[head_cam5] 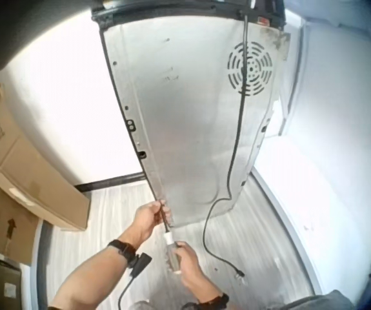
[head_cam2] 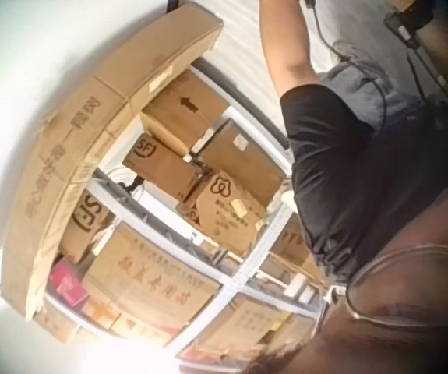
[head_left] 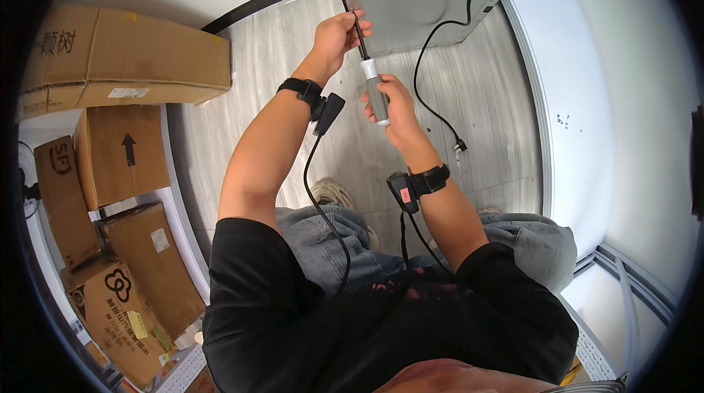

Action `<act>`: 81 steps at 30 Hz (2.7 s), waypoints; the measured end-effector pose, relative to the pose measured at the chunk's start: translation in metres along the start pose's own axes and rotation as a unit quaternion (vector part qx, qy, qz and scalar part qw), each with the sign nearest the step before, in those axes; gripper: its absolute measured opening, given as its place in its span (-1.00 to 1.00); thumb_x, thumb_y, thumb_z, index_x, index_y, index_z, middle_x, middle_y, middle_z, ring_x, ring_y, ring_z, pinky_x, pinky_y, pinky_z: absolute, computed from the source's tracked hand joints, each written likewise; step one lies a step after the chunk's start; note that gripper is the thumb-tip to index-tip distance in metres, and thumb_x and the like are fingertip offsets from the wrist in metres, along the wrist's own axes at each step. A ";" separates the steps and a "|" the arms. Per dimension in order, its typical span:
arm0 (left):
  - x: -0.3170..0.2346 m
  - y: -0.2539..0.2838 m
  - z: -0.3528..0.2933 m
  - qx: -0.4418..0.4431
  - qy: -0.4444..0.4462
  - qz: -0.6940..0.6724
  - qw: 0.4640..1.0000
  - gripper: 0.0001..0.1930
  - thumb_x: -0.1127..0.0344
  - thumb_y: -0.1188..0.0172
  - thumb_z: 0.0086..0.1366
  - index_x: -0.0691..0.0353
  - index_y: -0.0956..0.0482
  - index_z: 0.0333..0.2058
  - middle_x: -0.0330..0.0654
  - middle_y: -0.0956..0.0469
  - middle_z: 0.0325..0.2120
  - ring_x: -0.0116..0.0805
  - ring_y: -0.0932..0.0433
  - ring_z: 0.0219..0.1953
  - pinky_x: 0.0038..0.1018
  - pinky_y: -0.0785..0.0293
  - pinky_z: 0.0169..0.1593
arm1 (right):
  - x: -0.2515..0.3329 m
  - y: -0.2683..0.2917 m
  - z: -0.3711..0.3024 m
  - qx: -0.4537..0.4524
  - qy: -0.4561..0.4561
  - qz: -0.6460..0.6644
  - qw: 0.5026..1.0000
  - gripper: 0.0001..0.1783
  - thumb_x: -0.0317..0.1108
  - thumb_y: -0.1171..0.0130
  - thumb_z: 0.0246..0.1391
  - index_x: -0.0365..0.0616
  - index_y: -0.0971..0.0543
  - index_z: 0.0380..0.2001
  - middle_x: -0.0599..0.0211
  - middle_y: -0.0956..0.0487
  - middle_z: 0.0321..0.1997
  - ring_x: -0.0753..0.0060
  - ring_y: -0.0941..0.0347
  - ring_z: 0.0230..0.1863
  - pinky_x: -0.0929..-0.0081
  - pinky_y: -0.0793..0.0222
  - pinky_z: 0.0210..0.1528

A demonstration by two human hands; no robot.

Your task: The person uses a screwdriver to remove screws from the back panel of a large white electronic device. After removing the screws, the person detaches the panel and places it on a nearby table.

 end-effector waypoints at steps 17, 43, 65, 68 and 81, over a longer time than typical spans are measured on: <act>0.002 0.000 -0.001 -0.051 -0.016 -0.012 0.998 -0.75 0.32 0.13 0.36 0.28 -0.49 -0.13 -0.15 -0.61 -0.35 -0.44 -0.56 -0.37 -0.54 -0.37 -0.29 | -0.002 -0.004 0.004 0.100 -0.130 0.200 0.966 -0.68 -0.24 0.14 0.11 -0.25 -0.41 -0.20 0.22 -0.49 -0.45 0.41 -0.39 -0.53 0.56 -0.28 -0.53; -0.001 -0.002 0.002 -0.100 -0.037 0.027 0.994 -0.88 0.39 -0.21 0.17 0.31 -0.54 -0.36 -0.20 -0.59 -0.45 -0.49 -0.49 -0.51 -0.58 -0.37 -0.42 | -0.006 0.017 0.024 0.018 0.031 -0.179 0.983 -0.58 -0.53 -0.16 -0.02 -0.28 -0.37 -0.04 0.31 -0.49 -0.28 0.49 -0.44 -0.31 0.52 -0.41 -0.28; -0.007 0.000 0.002 -0.144 -0.016 0.068 0.987 -0.87 0.35 -0.30 0.11 0.22 -0.53 -0.44 -0.35 -0.45 -0.57 -0.55 -0.33 -0.58 -0.59 -0.28 -0.46 | -0.001 0.000 0.018 0.100 -0.044 -0.309 0.945 -0.45 -0.41 -0.24 -0.06 -0.21 -0.34 0.03 0.32 -0.47 -0.24 0.43 -0.45 -0.24 0.38 -0.50 -0.35; -0.006 0.004 0.007 -0.135 -0.015 0.068 0.988 -0.87 0.35 -0.30 0.11 0.21 -0.53 -0.47 -0.36 -0.44 -0.60 -0.55 -0.32 -0.59 -0.59 -0.27 -0.48 | 0.002 0.003 0.014 0.118 -0.118 -0.164 0.972 -0.46 -0.42 -0.29 -0.14 -0.24 -0.34 -0.05 0.29 -0.44 -0.20 0.39 -0.45 -0.24 0.31 -0.51 -0.28; -0.014 -0.003 -0.002 -0.143 -0.010 0.087 0.986 -0.90 0.40 -0.29 0.11 0.26 -0.54 -0.46 -0.34 -0.43 -0.61 -0.56 -0.30 -0.62 -0.60 -0.24 -0.52 | -0.001 -0.002 0.016 0.112 -0.081 -0.315 0.939 -0.33 -0.47 -0.28 -0.13 -0.18 -0.25 0.09 0.29 -0.42 -0.18 0.39 -0.43 -0.19 0.29 -0.53 -0.32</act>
Point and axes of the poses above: each hand's wrist, its own z-axis towards the middle knuckle, its own y-axis out of the back of the hand, x = y × z, the point moved 6 cm from there along z, towards the middle knuckle
